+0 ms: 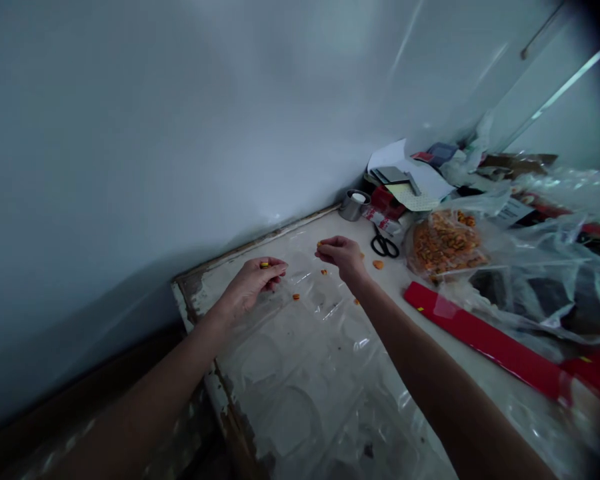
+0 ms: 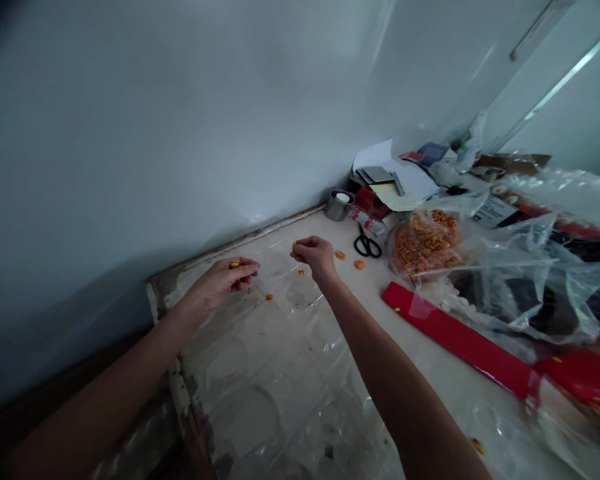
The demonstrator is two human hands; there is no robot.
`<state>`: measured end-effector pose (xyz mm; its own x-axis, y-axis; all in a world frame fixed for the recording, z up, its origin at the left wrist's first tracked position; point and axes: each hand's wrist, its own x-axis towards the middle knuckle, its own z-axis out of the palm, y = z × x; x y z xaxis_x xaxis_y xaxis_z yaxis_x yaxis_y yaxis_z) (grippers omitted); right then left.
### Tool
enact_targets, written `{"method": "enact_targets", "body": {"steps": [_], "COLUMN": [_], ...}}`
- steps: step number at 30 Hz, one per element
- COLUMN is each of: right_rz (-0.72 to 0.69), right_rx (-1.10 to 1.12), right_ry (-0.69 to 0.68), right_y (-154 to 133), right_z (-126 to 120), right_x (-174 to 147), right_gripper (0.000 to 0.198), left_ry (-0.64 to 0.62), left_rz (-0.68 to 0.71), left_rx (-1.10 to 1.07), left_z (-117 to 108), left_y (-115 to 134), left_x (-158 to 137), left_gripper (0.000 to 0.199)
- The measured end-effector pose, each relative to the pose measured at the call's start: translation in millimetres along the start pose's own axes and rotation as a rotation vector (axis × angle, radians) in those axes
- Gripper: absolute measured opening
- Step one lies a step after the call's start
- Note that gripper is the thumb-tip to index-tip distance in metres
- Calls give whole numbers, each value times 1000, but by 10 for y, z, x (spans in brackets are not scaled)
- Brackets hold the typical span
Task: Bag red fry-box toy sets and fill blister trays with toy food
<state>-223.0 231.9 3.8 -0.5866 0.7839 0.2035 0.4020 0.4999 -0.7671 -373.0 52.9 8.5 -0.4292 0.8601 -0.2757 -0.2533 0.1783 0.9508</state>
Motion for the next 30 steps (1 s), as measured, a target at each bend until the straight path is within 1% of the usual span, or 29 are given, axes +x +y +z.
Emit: {"method": "enact_targets", "body": {"steps": [2,3,6,8,10,12,14,16,18,20,23,25,26,28,30], "right_rz": [-68,-112,-260,-347,-421,-482,-529,-557,-556,-518,-391,-282,-233,-160,-123], "right_rx": [-133,-210,-451,-587,-695,-776,-833,-867,-879,-872,-827,-780,-757,-714,-569], "right_ry": [-20,-51,-209,-325,-411,-472,-510,-529,-526,-500,-417,-356,-331,-289,-275], "right_y": [31,34,5,-31,-67,-101,-128,-144,-144,-128,-87,-74,-79,-120,-198], "right_z": [27,39,65,85,116,157,203,247,285,320,359,352,331,252,144], "right_x": [259,384,674,765,777,737,679,621,577,563,618,668,673,599,378], "right_gripper": [19,19,23,25,26,26,26,26,24,20,18,18,22,29,33], "left_ry": [9,17,72,122,144,129,103,90,101,134,161,136,121,102,105], "left_rz": [4,4,-4,-21,-48,-91,-138,-171,-173,-168,-162,-162,-168,-174,-170], "left_rx": [-11,-22,-74,-124,-182,-248,-331,-421,-490,-514,-491,-472,-466,-457,-455], "left_z": [-132,-210,-429,-508,-504,-427,-318,-225,-174,-165,-187,-199,-203,-217,-243], "left_y": [13,18,42,63,86,113,147,177,186,166,106,78,73,74,80], "left_x": [-29,-56,-137,-136,-63,57,176,251,267,239,171,128,107,67,32], "left_gripper": [22,24,23,19,15,10,4,5,8,10,12,12,12,11,10]}}
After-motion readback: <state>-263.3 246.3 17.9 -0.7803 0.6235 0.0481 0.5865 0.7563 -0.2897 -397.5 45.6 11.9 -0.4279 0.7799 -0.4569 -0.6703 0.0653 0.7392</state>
